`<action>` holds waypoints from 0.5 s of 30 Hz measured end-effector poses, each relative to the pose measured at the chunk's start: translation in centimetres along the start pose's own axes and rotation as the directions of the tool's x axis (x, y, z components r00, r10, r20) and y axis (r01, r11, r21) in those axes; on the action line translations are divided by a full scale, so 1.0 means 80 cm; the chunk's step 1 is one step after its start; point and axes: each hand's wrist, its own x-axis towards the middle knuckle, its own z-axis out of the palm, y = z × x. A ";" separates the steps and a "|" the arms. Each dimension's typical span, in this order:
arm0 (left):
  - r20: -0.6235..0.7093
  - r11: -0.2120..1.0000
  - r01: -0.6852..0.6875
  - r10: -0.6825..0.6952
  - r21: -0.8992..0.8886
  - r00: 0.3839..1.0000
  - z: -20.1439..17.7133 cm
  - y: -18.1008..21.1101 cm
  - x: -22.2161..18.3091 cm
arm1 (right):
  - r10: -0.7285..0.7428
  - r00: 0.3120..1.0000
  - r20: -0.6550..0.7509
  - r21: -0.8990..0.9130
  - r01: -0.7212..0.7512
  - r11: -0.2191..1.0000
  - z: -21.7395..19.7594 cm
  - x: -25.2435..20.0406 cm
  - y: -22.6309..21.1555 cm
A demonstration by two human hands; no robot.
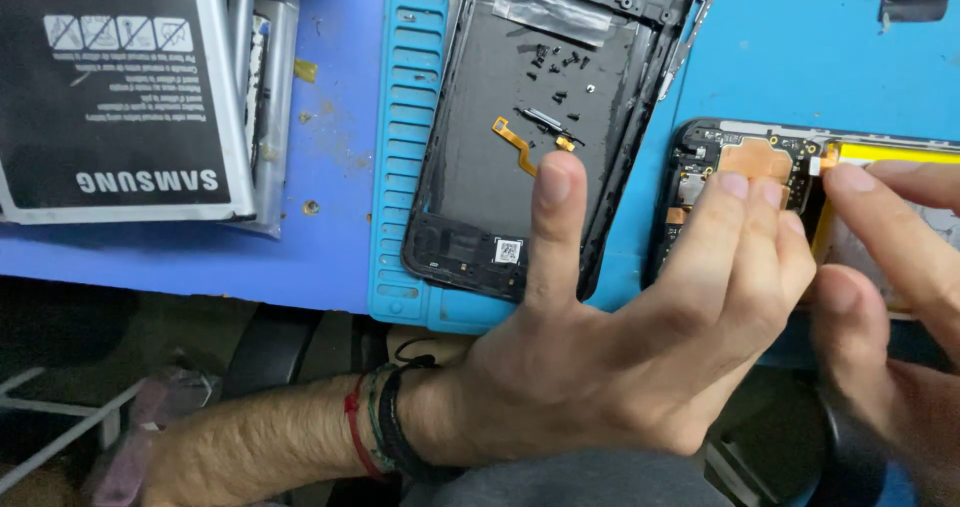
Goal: Cleaning a mobile phone motherboard with a brush and installing it into the phone chassis
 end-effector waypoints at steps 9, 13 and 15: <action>-0.007 0.999 0.032 -0.032 -0.012 0.999 0.001 0.004 0.000 | -0.061 0.998 -0.010 0.067 0.062 0.996 0.000 0.009 0.003; -0.007 1.000 0.010 -0.010 0.013 1.000 0.002 0.002 0.000 | -0.071 0.997 -0.009 0.028 0.072 0.997 0.001 0.011 0.003; -0.010 1.000 0.009 -0.009 0.010 1.000 0.002 0.001 0.001 | -0.070 0.997 -0.021 0.033 0.070 0.997 0.005 0.010 0.002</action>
